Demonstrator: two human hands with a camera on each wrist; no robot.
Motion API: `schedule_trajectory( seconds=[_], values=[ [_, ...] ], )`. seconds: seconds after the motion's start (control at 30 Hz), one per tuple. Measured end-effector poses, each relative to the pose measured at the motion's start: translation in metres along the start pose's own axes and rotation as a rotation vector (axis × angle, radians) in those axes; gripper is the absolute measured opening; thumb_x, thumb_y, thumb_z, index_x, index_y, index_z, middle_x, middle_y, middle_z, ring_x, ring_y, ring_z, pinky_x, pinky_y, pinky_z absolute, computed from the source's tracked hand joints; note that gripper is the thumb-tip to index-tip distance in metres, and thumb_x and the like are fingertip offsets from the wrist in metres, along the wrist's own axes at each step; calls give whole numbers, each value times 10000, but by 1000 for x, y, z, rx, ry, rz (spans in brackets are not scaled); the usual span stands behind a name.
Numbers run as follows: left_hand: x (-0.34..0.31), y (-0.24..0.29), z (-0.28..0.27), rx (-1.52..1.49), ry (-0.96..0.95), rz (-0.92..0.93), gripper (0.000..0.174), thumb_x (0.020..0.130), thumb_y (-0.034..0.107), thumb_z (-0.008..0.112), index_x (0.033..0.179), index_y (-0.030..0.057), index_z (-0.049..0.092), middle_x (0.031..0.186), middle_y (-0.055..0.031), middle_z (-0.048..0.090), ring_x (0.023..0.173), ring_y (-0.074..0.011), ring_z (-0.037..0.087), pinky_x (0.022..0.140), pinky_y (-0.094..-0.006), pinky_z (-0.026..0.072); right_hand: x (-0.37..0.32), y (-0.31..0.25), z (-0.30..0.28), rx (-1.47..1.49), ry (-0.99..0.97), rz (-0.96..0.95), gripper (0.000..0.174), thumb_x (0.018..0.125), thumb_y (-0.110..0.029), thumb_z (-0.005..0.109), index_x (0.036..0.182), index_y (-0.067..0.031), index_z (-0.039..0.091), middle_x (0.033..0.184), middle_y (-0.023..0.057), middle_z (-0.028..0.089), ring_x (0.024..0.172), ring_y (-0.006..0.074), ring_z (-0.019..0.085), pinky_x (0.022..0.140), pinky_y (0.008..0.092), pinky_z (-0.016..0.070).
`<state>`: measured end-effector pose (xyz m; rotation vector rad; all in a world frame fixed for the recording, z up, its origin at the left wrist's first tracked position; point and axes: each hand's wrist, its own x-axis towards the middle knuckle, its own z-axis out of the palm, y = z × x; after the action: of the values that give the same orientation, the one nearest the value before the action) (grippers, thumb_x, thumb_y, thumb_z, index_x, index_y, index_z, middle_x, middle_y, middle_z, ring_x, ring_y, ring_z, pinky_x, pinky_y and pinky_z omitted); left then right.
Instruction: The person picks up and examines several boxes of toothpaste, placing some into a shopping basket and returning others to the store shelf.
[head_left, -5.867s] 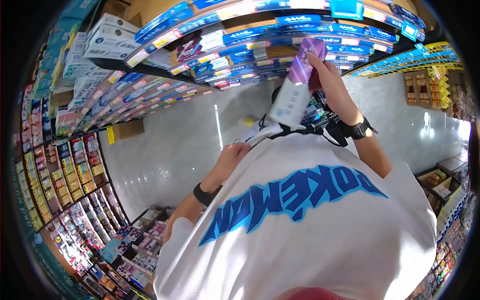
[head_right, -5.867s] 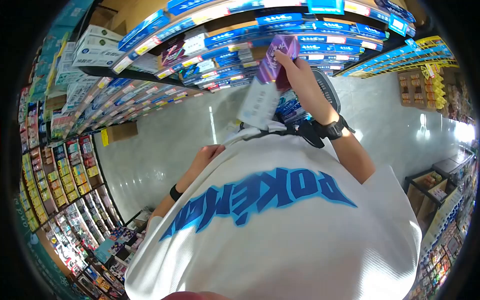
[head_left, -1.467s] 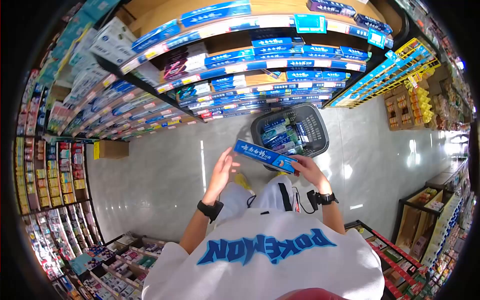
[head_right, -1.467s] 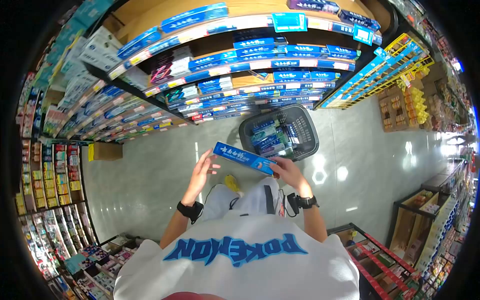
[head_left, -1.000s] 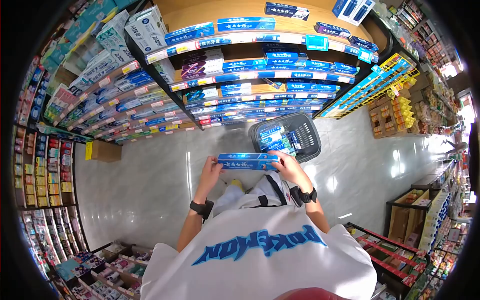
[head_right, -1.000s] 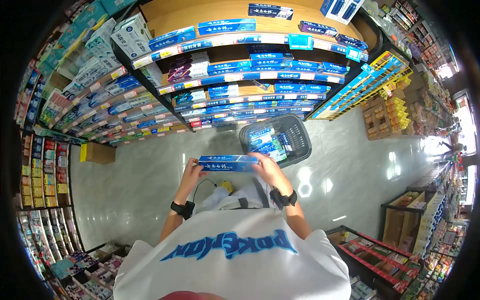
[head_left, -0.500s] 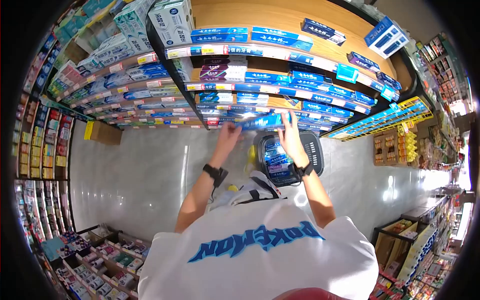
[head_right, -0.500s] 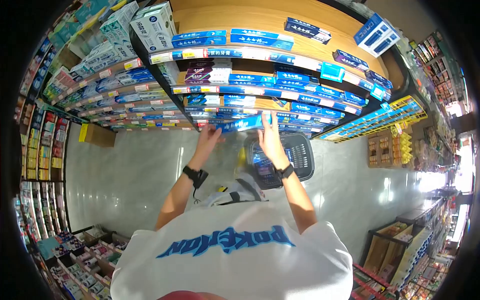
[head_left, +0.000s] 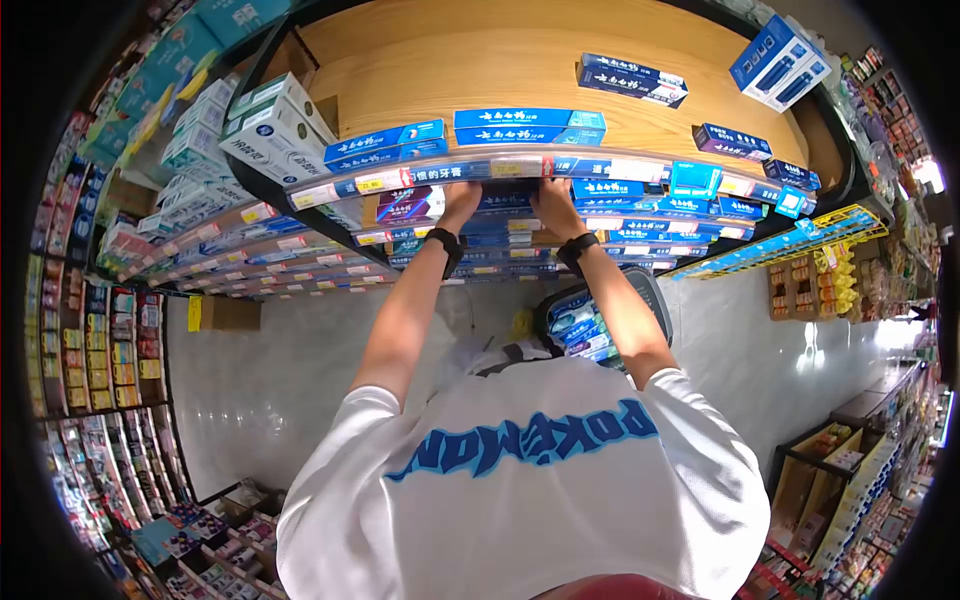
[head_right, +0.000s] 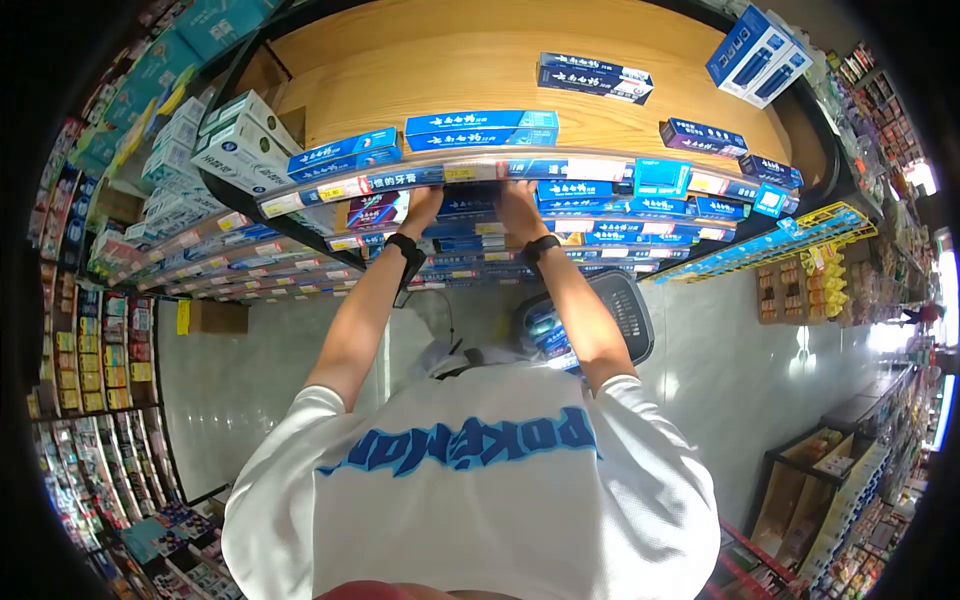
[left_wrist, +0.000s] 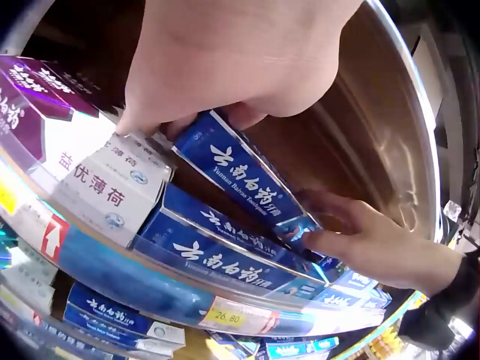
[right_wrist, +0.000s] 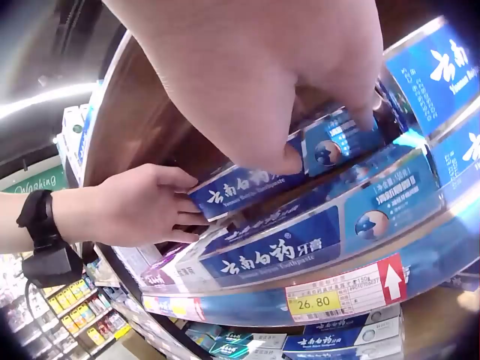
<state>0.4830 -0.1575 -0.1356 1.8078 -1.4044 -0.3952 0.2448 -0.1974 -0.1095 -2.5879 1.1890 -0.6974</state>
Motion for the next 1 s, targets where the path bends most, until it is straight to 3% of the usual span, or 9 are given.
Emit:
schedule_trajectory(
  seconds=[0.07,0.17,0.23,0.4,0.53,0.63,0.8,0.9,1.0],
  values=[
    [7,-13,15,224,-80,27,521,1049,386,434,1467,82,498,1476,-252,518,1415,-427,407,1177,-522,233,5,-11,-18,-35,-208,127,549,842,-114,665,1328,87,507,1235,336,574,1219,518,476,1065,605,346],
    [5,-24,25,286,-16,136,516,1059,395,401,1464,96,513,1510,-236,489,1449,-429,356,1194,-578,130,-2,-5,-10,13,34,17,569,855,-128,657,1352,94,491,1288,339,552,1256,514,454,1092,598,333],
    [-5,-15,4,325,-125,179,516,1059,384,417,1462,71,494,1484,-249,505,1421,-446,379,1174,-596,161,-7,-2,12,-50,66,57,584,868,-130,643,1375,101,468,1338,345,518,1302,519,418,1118,598,316],
    [-24,-24,-16,444,-68,340,387,1004,224,566,1300,-26,556,1262,-310,605,1194,-467,544,1035,-577,345,-16,-8,27,-173,196,-9,620,905,-154,610,1434,101,408,1472,342,388,1410,508,319,1173,585,284],
    [-24,-19,-24,460,-183,221,354,998,206,541,1294,13,557,1245,-272,643,1230,-473,530,1086,-585,314,-17,-15,26,-148,212,103,605,923,-189,603,1431,89,426,1464,312,407,1396,472,351,1168,582,292],
    [-18,-33,-18,482,-77,334,359,990,203,545,1297,17,559,1251,-270,642,1231,-468,534,1090,-585,307,-9,-20,29,-288,126,77,562,956,-245,581,1410,67,470,1422,278,477,1388,430,383,1142,606,297],
    [-9,-48,-19,451,-147,358,360,971,182,548,1305,50,562,1303,-254,632,1269,-435,539,1085,-711,219,-5,-23,27,-263,121,-23,445,998,-369,572,1317,-59,593,1390,179,573,1333,381,482,1131,609,294],
    [-16,-25,-36,466,-212,324,475,972,181,555,1436,102,490,1400,-256,555,1307,-449,503,1076,-673,284,-4,-13,32,-329,28,-26,514,1005,-414,553,1427,-121,529,1457,162,534,1305,401,504,1150,604,286],
    [-16,-25,-39,508,-302,245,424,959,198,573,1380,153,582,1260,-211,664,1230,-425,585,977,-773,324,-10,-12,22,-282,-28,4,522,1002,-429,559,1428,-129,533,1417,143,564,1300,400,514,1131,594,329]
  ],
)
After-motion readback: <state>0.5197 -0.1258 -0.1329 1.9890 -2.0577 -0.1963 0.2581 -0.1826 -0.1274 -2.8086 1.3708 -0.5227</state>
